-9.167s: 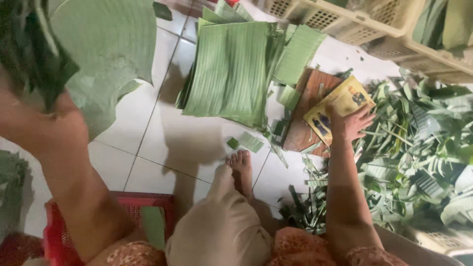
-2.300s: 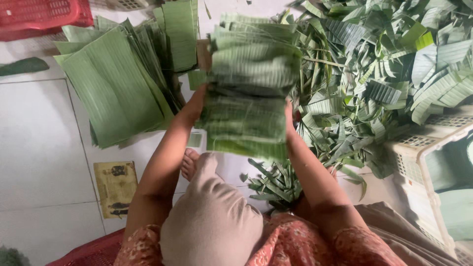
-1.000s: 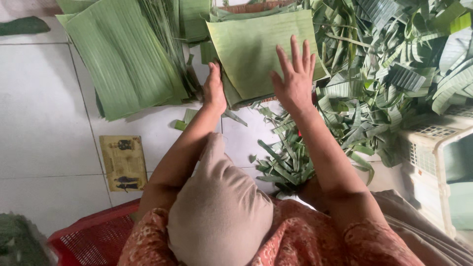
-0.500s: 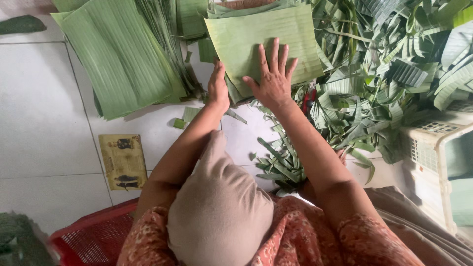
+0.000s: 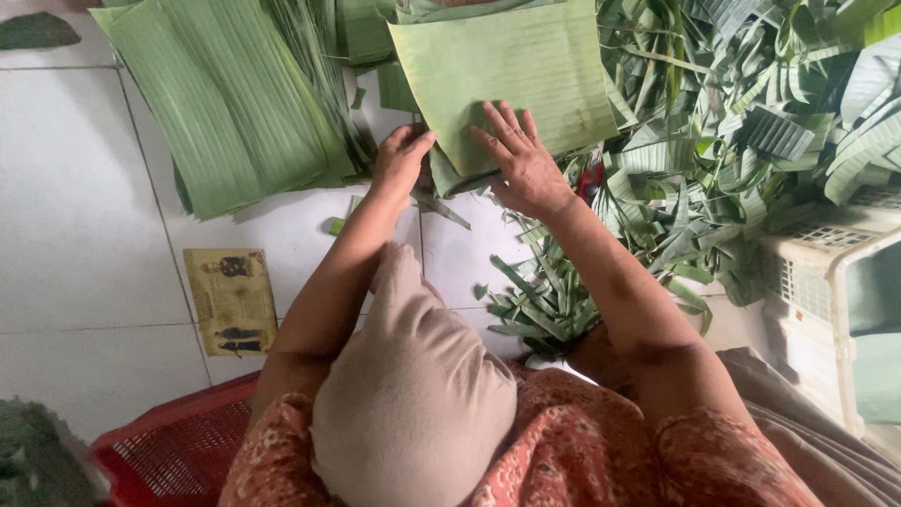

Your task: The person sits on the floor trimming banana leaves with red-handled scissors, using a printed card on a wooden board as a size guide. They cut each leaf square, stack the trimmed leaves, and place finished stacks into plastic crates.

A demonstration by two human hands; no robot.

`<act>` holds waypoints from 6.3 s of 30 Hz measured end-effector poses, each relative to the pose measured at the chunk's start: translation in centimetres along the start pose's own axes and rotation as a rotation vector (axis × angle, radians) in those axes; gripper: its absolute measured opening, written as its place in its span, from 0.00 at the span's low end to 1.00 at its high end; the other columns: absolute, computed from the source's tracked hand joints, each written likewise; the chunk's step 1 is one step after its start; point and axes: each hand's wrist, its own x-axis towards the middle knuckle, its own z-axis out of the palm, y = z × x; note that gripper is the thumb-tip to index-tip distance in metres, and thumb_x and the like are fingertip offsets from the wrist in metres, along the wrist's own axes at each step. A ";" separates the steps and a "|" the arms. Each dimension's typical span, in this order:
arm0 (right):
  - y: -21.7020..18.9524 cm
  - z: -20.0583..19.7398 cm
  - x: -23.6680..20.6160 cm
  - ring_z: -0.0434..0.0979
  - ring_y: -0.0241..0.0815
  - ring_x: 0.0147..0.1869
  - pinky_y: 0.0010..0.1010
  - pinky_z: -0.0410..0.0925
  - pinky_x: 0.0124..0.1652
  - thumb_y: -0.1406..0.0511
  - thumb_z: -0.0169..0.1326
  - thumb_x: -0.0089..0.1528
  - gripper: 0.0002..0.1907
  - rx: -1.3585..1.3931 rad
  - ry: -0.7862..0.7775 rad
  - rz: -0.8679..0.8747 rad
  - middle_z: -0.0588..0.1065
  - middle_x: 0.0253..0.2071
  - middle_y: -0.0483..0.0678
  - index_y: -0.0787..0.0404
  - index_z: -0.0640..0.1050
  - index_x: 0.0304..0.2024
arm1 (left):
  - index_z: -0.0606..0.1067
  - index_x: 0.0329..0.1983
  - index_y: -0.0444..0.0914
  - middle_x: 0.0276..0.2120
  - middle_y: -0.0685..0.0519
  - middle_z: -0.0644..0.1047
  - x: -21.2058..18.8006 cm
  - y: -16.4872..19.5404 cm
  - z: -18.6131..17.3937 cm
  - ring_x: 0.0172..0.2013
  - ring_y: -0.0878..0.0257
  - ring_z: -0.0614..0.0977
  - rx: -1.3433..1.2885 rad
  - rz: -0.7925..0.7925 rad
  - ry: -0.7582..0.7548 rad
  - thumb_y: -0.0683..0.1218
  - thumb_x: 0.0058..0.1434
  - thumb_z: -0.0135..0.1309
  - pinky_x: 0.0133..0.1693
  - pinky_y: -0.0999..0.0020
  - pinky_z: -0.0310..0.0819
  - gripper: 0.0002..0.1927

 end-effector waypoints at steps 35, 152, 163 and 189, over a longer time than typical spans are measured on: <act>2.3 1.5 0.8 0.63 0.55 0.77 0.50 0.50 0.75 0.71 0.50 0.69 0.19 0.415 0.218 0.031 0.71 0.68 0.53 0.63 0.73 0.63 | 0.78 0.33 0.34 0.23 0.53 0.80 -6.1 -0.6 1.6 0.21 0.66 0.79 0.388 0.226 0.174 0.49 0.60 0.64 0.25 0.70 0.72 0.13; 6.5 -2.1 3.9 0.81 0.48 0.59 0.34 0.75 0.55 0.74 0.66 0.57 0.40 0.989 0.566 0.545 0.78 0.58 0.59 0.73 0.63 0.68 | 0.73 0.54 0.35 0.49 0.49 0.79 2.5 5.1 2.2 0.48 0.63 0.79 0.086 -0.004 0.057 0.56 0.59 0.63 0.49 0.68 0.72 0.27; 6.7 2.4 5.1 0.79 0.68 0.48 0.51 0.70 0.48 0.60 0.68 0.57 0.35 0.342 0.508 0.777 0.80 0.42 0.64 0.57 0.64 0.60 | 0.74 0.41 0.33 0.39 0.47 0.82 4.5 3.1 1.4 0.39 0.58 0.82 0.266 0.010 0.278 0.54 0.50 0.71 0.42 0.63 0.77 0.26; 5.2 2.6 6.4 0.79 0.68 0.50 0.51 0.70 0.50 0.60 0.66 0.58 0.33 0.340 0.482 0.860 0.80 0.44 0.63 0.56 0.63 0.60 | 0.74 0.28 0.31 0.25 0.50 0.78 4.2 3.4 1.0 0.28 0.63 0.75 0.314 0.157 0.298 0.46 0.57 0.67 0.32 0.63 0.72 0.15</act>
